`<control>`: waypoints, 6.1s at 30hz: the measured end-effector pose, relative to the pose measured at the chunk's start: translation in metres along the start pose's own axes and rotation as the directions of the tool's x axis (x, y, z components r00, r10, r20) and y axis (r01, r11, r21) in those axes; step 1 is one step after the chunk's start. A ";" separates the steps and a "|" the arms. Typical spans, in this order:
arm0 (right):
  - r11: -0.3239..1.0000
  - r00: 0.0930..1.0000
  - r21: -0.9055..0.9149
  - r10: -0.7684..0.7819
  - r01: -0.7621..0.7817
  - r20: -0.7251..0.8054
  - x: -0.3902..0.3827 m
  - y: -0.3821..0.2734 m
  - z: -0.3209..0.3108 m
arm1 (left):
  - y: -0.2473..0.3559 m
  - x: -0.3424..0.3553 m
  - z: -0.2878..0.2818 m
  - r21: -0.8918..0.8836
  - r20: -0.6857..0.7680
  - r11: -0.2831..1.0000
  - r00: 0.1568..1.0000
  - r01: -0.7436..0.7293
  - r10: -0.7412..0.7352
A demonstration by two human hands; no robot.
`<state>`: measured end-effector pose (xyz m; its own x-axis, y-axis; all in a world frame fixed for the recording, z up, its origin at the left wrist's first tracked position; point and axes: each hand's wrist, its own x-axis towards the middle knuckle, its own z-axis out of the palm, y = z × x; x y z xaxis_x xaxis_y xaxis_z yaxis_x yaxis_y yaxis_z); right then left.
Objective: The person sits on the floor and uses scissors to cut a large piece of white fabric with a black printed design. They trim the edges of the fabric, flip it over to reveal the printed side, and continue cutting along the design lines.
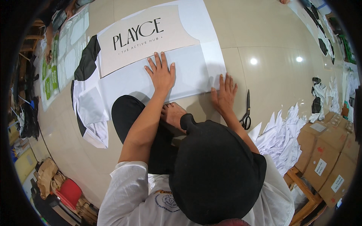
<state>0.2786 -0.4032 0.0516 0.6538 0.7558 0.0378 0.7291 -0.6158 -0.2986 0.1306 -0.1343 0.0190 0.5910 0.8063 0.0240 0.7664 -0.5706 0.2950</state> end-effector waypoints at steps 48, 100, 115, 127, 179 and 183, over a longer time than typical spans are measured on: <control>0.235 0.642 0.621 0.497 -0.748 0.584 -0.150 0.135 -0.080 | 0.000 0.003 0.010 0.040 -0.071 0.997 0.995 -0.069 0.071; 0.206 0.628 0.594 0.198 -0.777 0.753 -0.104 0.020 -0.035 | -0.010 0.005 0.004 0.013 -0.104 0.997 0.992 0.079 -0.077; 0.235 0.624 0.579 0.228 -0.780 0.748 -0.102 0.018 -0.036 | -0.013 0.007 0.009 0.065 -0.104 0.995 0.992 0.081 -0.074; 0.260 0.653 0.600 0.246 -0.757 0.717 -0.114 0.025 -0.022 | -0.013 0.007 0.009 0.090 -0.105 0.992 0.992 0.084 -0.075; 0.260 0.647 0.595 0.233 -0.761 0.726 -0.054 0.010 -0.025 | -0.015 0.005 0.010 0.057 -0.142 0.996 0.988 0.070 -0.062; 0.254 0.643 0.593 0.232 -0.764 0.730 -0.052 0.011 -0.019 | -0.015 0.005 0.011 0.067 -0.152 0.996 0.987 0.066 -0.055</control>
<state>0.2566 -0.4536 0.0650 0.4420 0.5059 -0.7407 -0.4344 -0.6017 -0.6702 0.1248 -0.1230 0.0040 0.5029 0.8508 0.1523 0.8187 -0.5254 0.2317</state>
